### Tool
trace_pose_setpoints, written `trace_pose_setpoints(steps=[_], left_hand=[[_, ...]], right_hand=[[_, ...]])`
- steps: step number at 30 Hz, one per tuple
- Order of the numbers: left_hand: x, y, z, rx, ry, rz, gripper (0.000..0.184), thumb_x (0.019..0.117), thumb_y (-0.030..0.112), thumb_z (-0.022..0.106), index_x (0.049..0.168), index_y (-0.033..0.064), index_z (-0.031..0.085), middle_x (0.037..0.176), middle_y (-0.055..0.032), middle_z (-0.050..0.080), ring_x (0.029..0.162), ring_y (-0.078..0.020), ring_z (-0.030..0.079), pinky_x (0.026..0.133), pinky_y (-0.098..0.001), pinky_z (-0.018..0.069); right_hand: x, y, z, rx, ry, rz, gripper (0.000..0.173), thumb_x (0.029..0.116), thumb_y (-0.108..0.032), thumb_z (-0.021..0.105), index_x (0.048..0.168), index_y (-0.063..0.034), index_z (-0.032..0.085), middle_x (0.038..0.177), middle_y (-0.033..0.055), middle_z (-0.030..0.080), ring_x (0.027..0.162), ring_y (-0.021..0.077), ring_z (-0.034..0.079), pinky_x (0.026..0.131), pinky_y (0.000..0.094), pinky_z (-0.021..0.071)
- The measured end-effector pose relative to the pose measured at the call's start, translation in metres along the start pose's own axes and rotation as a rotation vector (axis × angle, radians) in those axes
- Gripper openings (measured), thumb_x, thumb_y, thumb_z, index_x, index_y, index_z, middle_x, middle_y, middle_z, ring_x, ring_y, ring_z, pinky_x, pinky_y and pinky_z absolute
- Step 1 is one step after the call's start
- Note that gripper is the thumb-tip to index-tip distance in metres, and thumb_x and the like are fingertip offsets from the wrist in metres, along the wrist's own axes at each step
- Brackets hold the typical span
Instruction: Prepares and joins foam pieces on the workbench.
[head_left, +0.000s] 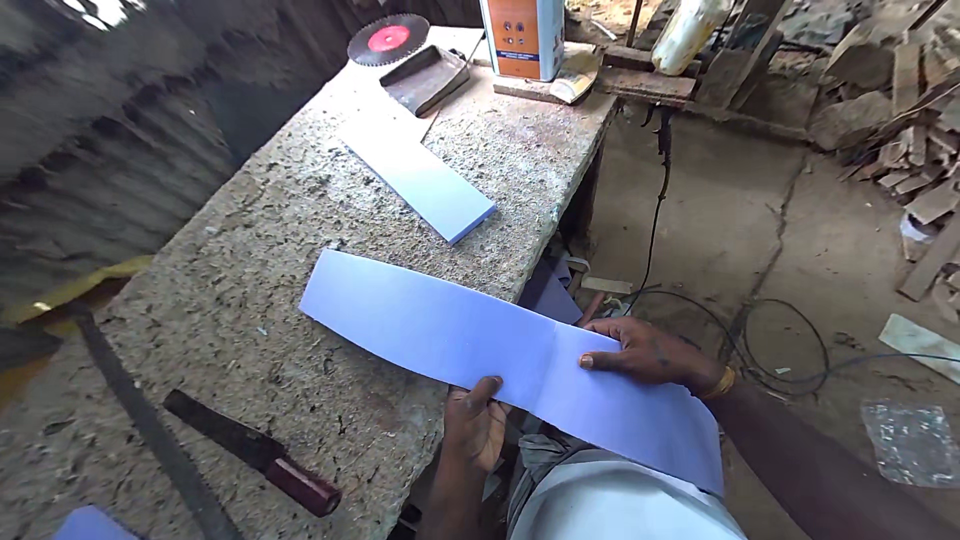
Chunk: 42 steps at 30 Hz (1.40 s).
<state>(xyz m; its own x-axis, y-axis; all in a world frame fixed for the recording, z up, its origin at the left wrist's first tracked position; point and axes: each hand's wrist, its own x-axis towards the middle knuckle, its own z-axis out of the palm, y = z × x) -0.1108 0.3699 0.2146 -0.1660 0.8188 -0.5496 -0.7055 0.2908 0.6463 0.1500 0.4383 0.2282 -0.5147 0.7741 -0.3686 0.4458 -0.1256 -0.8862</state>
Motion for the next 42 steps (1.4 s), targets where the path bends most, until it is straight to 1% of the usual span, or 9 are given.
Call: trace_pose_setpoints(steps=[10, 15, 21, 25, 29, 32, 33, 37, 42], left_hand=[[0.002, 0.006, 0.000, -0.126, -0.107, -0.055, 0.019, 0.1016, 0.004, 0.045, 0.117, 0.0050, 0.056, 0.101, -0.0179, 0.072, 0.087, -0.0282, 0.075, 0.076, -0.0467, 0.0645], [0.007, 0.035, 0.000, 0.022, -0.129, 0.199, 0.029, 0.1016, 0.013, 0.060, 0.130, 0.0086, 0.056, 0.110, -0.0135, 0.072, 0.096, -0.0252, 0.074, 0.084, -0.0461, 0.0638], [0.016, 0.172, -0.006, 0.289, -0.225, 0.703, 0.037, 0.0912, 0.016, 0.073, 0.126, 0.0179, 0.060, 0.112, -0.0029, 0.072, 0.100, -0.0186, 0.072, 0.087, -0.0427, 0.0629], [0.037, 0.281, -0.014, 0.487, -0.191, 0.875, 0.029, 0.0990, 0.016, 0.060, 0.127, 0.0195, 0.058, 0.113, 0.0031, 0.070, 0.104, -0.0124, 0.069, 0.092, -0.0364, 0.0602], [0.089, 0.327, 0.011, 0.687, 0.217, 1.006, 0.051, 0.1032, 0.036, 0.060, 0.148, 0.0203, 0.043, 0.133, 0.0020, 0.062, 0.119, -0.0100, 0.063, 0.103, -0.0345, 0.0545], [0.119, 0.270, 0.029, 0.938, 0.591, 0.973, 0.087, 0.1039, 0.046, 0.054, 0.164, 0.0077, 0.004, 0.165, -0.0202, 0.026, 0.148, -0.0277, 0.037, 0.121, -0.0463, 0.0349], [0.128, 0.236, 0.029, 1.021, 0.593, 0.912, 0.089, 0.1032, 0.042, 0.057, 0.164, 0.0041, 0.004, 0.166, -0.0248, 0.020, 0.151, -0.0349, 0.031, 0.122, -0.0518, 0.0306], [0.152, 0.079, 0.003, 1.423, 0.543, 0.584, 0.080, 0.0905, 0.042, 0.072, 0.153, 0.0021, 0.044, 0.161, -0.0314, 0.029, 0.149, -0.0503, 0.029, 0.118, -0.0662, 0.0288], [0.122, -0.010, 0.001, 1.427, 0.706, 0.491, 0.074, 0.0924, 0.061, 0.057, 0.150, 0.0142, 0.053, 0.162, -0.0251, 0.034, 0.150, -0.0499, 0.027, 0.119, -0.0694, 0.0221]], right_hand=[[0.012, -0.004, -0.008, 0.086, -0.089, -0.134, 0.020, 0.0943, -0.024, 0.074, 0.109, -0.0115, 0.071, 0.089, 0.0022, 0.074, 0.074, 0.0130, 0.070, 0.067, 0.0306, 0.0609], [0.030, -0.009, -0.006, -0.008, -0.109, -0.187, 0.035, 0.0890, -0.030, 0.080, 0.118, -0.0156, 0.067, 0.096, -0.0014, 0.073, 0.083, 0.0105, 0.070, 0.075, 0.0323, 0.0612], [0.057, 0.036, -0.026, -0.169, -0.256, -0.069, 0.044, 0.0837, -0.032, 0.084, 0.120, -0.0183, 0.065, 0.101, -0.0001, 0.072, 0.091, 0.0125, 0.069, 0.085, 0.0403, 0.0580], [0.092, 0.055, -0.025, 0.002, -0.329, -0.084, 0.037, 0.0921, -0.034, 0.075, 0.120, -0.0111, 0.065, 0.102, 0.0057, 0.071, 0.091, 0.0163, 0.069, 0.085, 0.0411, 0.0577], [0.156, -0.004, -0.006, 0.109, -0.312, -0.194, 0.043, 0.0978, -0.039, 0.068, 0.130, -0.0107, 0.061, 0.111, 0.0060, 0.072, 0.098, 0.0146, 0.070, 0.090, 0.0378, 0.0585], [0.220, -0.040, 0.011, 0.088, -0.269, -0.204, 0.044, 0.0963, -0.044, 0.069, 0.126, -0.0121, 0.063, 0.103, 0.0055, 0.074, 0.092, 0.0154, 0.072, 0.086, 0.0400, 0.0594], [0.242, -0.046, 0.014, 0.039, -0.249, -0.207, 0.046, 0.0959, -0.046, 0.069, 0.127, -0.0127, 0.063, 0.105, 0.0062, 0.074, 0.093, 0.0165, 0.072, 0.088, 0.0417, 0.0585], [0.288, -0.051, -0.003, -0.358, -0.010, -0.294, 0.068, 0.0949, -0.054, 0.066, 0.148, -0.0142, 0.051, 0.131, 0.0117, 0.064, 0.114, 0.0273, 0.066, 0.098, 0.0516, 0.0538], [0.351, -0.048, -0.056, -0.609, 0.368, -0.251, 0.082, 0.0920, -0.062, 0.064, 0.151, -0.0070, 0.047, 0.146, 0.0238, 0.052, 0.131, 0.0460, 0.051, 0.100, 0.0632, 0.0465]])
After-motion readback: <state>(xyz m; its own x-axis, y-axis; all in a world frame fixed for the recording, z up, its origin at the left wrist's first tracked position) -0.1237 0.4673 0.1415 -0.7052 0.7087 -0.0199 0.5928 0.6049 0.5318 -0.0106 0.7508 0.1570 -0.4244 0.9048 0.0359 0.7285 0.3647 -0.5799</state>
